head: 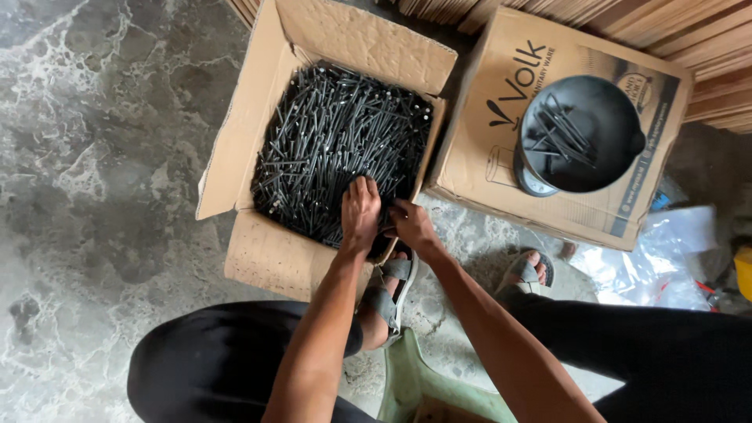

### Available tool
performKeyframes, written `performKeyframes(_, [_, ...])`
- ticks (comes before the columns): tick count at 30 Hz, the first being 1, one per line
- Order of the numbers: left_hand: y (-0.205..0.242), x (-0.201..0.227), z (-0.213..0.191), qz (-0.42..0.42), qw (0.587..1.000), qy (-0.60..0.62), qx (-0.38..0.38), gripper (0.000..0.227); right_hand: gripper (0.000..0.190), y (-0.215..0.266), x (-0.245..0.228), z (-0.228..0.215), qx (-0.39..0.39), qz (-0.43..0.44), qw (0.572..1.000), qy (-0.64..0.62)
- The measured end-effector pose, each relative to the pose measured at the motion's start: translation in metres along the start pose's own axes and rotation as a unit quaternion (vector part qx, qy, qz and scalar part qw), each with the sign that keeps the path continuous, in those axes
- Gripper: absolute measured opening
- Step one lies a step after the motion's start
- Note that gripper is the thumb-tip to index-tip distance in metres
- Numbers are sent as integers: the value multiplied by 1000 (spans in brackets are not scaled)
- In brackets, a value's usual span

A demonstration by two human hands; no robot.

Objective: The person picks up black cable ties from a cardboard box by hand and places them into a black bowl sitting on a scale.

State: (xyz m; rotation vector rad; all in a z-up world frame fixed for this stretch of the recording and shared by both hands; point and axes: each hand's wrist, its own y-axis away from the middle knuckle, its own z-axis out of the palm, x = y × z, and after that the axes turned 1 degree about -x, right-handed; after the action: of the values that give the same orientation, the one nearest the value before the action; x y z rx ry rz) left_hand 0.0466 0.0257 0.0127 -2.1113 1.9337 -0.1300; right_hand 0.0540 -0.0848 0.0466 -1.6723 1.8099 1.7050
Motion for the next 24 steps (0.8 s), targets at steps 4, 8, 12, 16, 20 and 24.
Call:
performKeyframes(4, [1, 2, 37, -33, 999, -14, -18, 6, 27, -38, 23, 15, 26, -12, 996, 82])
performKeyframes(8, [1, 0, 45, -38, 998, -37, -38, 10, 27, -59, 35, 33, 55, 30, 993, 102])
performKeyframes(12, [7, -4, 72, -18, 998, -41, -51, 21, 28, -48, 29, 34, 70, 14, 996, 57])
performKeyframes(16, [19, 2, 61, -11, 998, 23, -51, 16, 32, -20, -13, 15, 90, 12, 996, 19])
performKeyframes(20, [24, 17, 0, 16, 983, 181, -16, 8, 36, -35, 2, 14, 122, 43, 992, 3])
performKeyframes(24, [40, 13, 49, 15, 979, 203, 24, 12, 27, -25, 13, -3, 151, 46, 985, -68])
